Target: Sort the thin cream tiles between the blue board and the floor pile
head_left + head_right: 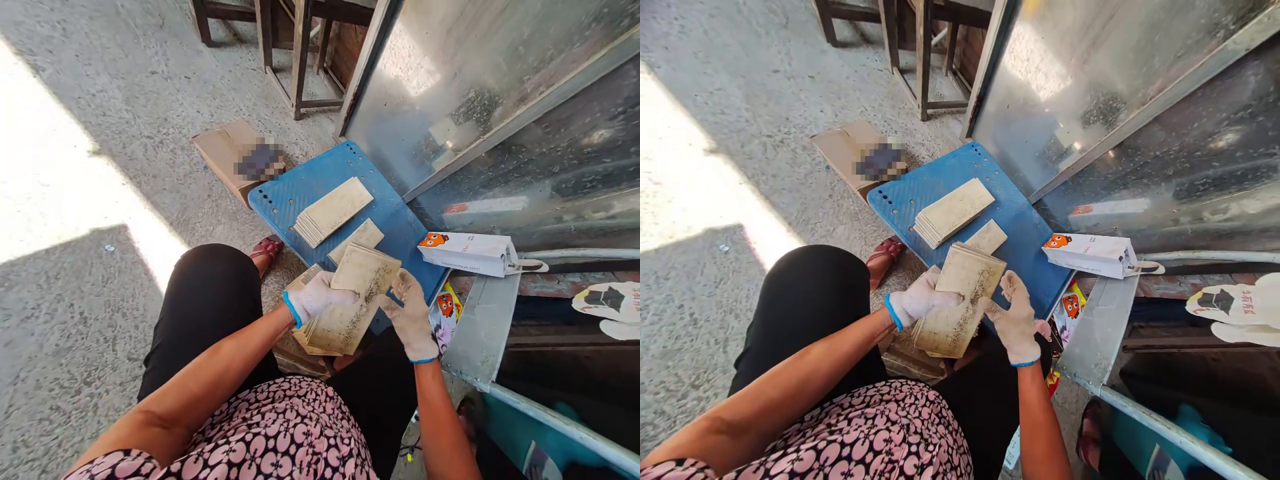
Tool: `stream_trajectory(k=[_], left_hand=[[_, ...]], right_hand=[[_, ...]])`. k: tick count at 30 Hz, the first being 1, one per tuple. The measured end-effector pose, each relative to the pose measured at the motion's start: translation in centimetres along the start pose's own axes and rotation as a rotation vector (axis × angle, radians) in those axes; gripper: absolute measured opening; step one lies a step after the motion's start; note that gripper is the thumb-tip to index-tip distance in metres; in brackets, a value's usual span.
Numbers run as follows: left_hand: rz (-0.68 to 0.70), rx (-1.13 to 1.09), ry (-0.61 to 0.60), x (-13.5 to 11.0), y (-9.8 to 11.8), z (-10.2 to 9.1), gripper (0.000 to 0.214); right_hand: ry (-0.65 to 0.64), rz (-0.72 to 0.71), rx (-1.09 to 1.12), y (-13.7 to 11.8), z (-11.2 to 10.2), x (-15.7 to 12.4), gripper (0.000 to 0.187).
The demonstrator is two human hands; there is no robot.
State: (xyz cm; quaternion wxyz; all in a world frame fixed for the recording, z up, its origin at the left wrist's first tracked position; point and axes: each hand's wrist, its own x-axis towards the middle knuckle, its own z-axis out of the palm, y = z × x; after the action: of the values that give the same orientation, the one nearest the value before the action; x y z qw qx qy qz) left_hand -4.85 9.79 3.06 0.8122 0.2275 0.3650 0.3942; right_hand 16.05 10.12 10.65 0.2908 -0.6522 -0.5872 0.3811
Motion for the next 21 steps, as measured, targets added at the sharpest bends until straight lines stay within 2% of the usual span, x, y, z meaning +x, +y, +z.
stream_trajectory(k=[3,6,9,11,13,15,18,20,21], left_hand=[[0.035,0.107,-0.101,-1.2,0.2,0.0,0.043],[0.119,0.259,-0.162,-2.3,-0.1,0.0,0.032],[0.162,0.410,-0.217,-3.1,-1.2,-0.1,0.030],[0.154,0.504,-0.246,-3.4,-1.9,-0.4,0.032],[0.113,0.607,-0.273,-3.5,-2.4,-0.8,0.032],[0.030,0.758,-0.323,-3.4,-2.2,-1.4,0.033],[-0.107,1.007,-0.366,-2.8,-1.2,-2.7,0.033],[-0.157,1.142,-0.315,-2.6,-0.1,-3.5,0.034],[-0.164,1.196,-0.242,-2.6,0.4,-3.9,0.036]], right_hand=[[-0.093,-0.052,-0.406,-3.3,-2.5,1.1,0.085],[-0.226,-0.092,-0.690,-6.0,-3.6,1.5,0.093],[-0.459,-0.030,-0.700,-6.9,-3.1,1.2,0.095],[-0.625,0.060,-0.635,-6.5,-2.3,0.6,0.085],[-0.729,0.125,-0.582,-5.5,-1.3,-0.3,0.066],[-0.748,0.165,-0.541,-4.3,-0.3,-1.5,0.049],[-0.666,0.207,-0.519,-2.7,1.7,-3.2,0.046],[-0.599,0.200,-0.550,-1.8,3.6,-4.0,0.047],[-0.568,0.195,-0.566,-1.4,4.7,-4.1,0.046]])
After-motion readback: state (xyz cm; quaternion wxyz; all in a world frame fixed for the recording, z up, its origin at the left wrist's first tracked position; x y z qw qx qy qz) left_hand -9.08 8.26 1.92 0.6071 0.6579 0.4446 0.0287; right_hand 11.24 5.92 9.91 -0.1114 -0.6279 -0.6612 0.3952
